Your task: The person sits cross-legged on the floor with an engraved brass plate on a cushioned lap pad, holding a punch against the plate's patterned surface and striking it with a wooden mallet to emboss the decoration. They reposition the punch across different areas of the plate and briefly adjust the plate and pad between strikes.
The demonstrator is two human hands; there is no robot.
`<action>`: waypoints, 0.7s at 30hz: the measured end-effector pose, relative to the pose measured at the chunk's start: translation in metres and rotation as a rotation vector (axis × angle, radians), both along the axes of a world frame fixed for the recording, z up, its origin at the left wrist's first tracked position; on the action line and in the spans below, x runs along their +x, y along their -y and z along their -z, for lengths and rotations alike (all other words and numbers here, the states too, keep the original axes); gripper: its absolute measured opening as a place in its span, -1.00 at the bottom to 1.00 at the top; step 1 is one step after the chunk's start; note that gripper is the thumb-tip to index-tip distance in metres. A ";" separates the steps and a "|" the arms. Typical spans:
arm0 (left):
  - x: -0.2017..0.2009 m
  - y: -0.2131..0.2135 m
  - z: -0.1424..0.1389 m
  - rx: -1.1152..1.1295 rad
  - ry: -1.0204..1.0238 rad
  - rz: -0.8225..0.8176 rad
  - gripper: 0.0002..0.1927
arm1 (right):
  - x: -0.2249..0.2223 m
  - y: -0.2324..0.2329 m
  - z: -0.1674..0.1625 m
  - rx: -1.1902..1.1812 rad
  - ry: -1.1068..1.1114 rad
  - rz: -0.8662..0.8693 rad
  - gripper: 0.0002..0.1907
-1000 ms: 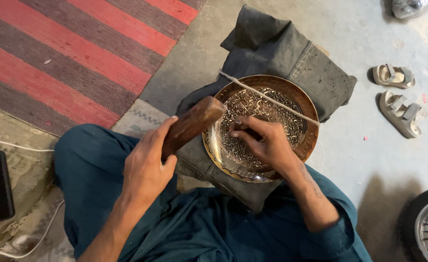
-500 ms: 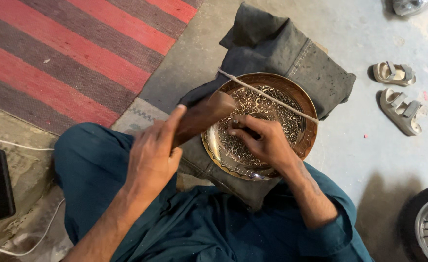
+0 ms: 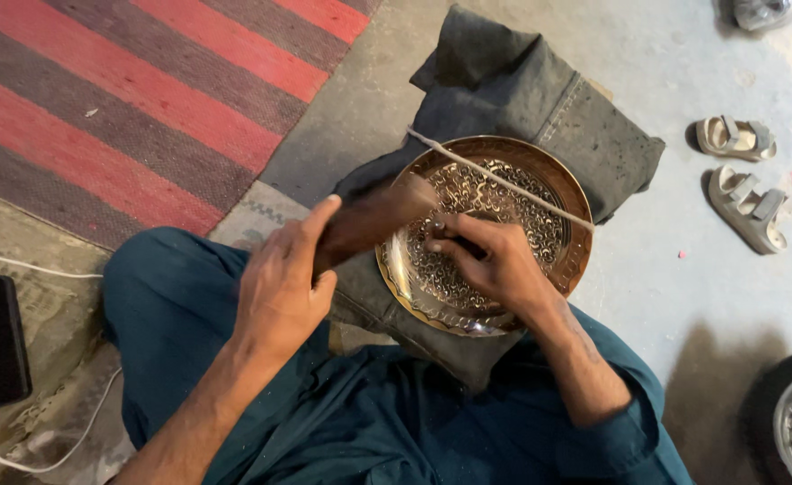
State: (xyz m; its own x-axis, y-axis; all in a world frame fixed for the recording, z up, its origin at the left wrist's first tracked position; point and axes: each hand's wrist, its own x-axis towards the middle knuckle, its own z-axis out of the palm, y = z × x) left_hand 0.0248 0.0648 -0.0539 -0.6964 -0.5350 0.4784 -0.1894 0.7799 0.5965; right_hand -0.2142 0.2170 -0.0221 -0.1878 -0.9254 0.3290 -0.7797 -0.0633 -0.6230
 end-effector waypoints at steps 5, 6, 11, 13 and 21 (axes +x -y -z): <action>-0.002 0.001 0.001 -0.100 0.064 -0.023 -0.13 | -0.002 0.002 -0.002 0.052 -0.001 -0.003 -0.74; -0.003 0.001 0.000 0.000 -0.010 0.022 -0.10 | -0.002 0.002 -0.002 0.052 0.014 0.005 -0.72; -0.004 0.003 -0.002 -0.117 0.123 -0.034 -0.06 | -0.003 0.002 -0.002 0.088 0.024 0.019 -0.75; -0.004 0.003 -0.001 -0.108 0.112 -0.034 -0.05 | -0.003 0.001 -0.002 0.047 0.029 -0.005 -0.75; -0.007 0.004 0.005 -0.151 0.088 -0.078 -0.05 | -0.007 0.002 -0.003 0.105 0.003 -0.021 -0.79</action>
State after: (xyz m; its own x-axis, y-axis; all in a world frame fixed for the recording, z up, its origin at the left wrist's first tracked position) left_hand 0.0182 0.0612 -0.0589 -0.6983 -0.5155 0.4966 -0.2988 0.8404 0.4522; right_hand -0.2214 0.2154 -0.0192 -0.1692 -0.9585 0.2293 -0.7771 -0.0134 -0.6293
